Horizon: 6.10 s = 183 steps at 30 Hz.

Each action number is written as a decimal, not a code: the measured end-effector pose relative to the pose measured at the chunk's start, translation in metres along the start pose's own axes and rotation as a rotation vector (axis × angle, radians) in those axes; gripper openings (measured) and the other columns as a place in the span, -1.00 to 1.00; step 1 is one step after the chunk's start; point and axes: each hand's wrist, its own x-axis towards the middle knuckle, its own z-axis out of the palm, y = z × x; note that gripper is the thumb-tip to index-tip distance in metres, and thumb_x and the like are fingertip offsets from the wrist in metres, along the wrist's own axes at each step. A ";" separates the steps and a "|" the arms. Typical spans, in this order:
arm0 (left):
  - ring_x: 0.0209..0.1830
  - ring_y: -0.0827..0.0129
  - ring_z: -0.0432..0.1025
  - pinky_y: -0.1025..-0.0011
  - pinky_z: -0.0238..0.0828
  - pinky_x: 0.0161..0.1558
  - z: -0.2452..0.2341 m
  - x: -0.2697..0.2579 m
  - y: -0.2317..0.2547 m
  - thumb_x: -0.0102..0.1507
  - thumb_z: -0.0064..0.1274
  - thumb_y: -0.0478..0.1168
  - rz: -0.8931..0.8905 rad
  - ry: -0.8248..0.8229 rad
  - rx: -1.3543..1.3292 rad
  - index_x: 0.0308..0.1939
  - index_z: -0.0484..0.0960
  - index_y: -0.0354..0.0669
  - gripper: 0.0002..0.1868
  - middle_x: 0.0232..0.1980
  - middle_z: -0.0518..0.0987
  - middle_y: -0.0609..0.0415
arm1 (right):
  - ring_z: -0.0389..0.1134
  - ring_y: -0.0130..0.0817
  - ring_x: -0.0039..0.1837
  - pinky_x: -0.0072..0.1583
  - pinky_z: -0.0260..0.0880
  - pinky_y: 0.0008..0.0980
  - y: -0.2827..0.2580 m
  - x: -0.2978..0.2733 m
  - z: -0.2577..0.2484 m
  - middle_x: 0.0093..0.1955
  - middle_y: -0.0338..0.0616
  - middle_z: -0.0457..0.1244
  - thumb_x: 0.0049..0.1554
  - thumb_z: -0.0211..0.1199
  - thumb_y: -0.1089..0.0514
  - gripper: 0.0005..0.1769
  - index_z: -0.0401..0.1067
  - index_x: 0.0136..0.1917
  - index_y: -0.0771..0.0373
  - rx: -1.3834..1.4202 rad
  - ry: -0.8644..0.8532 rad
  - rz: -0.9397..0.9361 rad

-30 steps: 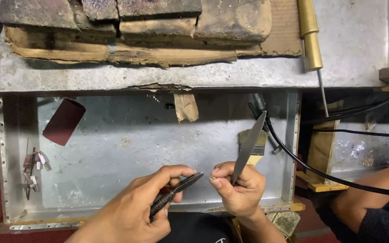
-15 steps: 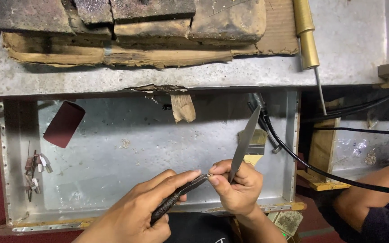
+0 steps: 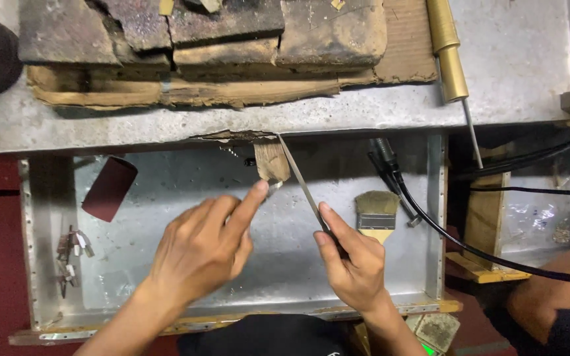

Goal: Filing a small metal jewelry component at a workbench using a hand file.

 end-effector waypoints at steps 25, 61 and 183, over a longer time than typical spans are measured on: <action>-0.52 0.34 0.11 0.37 0.19 -0.54 0.005 0.016 -0.025 0.36 -0.12 -0.47 0.147 0.003 0.287 0.55 0.29 0.01 -0.34 -0.40 0.16 0.20 | 0.04 -0.48 -0.42 -0.34 0.12 -0.46 -0.001 0.004 -0.001 -0.42 -0.27 0.08 0.18 0.32 0.48 -0.52 0.40 0.35 0.34 0.026 -0.074 -0.168; -0.23 -0.11 0.50 -0.05 0.49 -0.31 0.013 -0.101 0.025 0.23 -0.17 -0.36 -0.312 -1.012 -0.393 0.56 0.13 0.14 -0.22 -0.06 0.49 -0.07 | 0.54 -0.38 -0.13 -0.19 0.55 -0.62 0.016 -0.006 -0.001 0.15 0.12 0.41 0.14 0.36 0.36 -0.64 0.47 0.22 0.45 -0.003 -0.003 -0.153; -0.32 0.57 0.57 0.54 0.53 -0.22 -0.060 -0.020 0.063 0.14 0.04 -0.24 -0.678 -0.763 -1.105 0.26 0.57 0.29 -0.42 -0.21 0.66 0.34 | 0.09 -0.55 -0.49 -0.42 0.06 -0.53 -0.018 -0.027 0.007 -0.48 -0.25 0.18 0.18 0.33 0.19 -0.81 0.47 -0.12 0.40 0.934 -0.070 0.339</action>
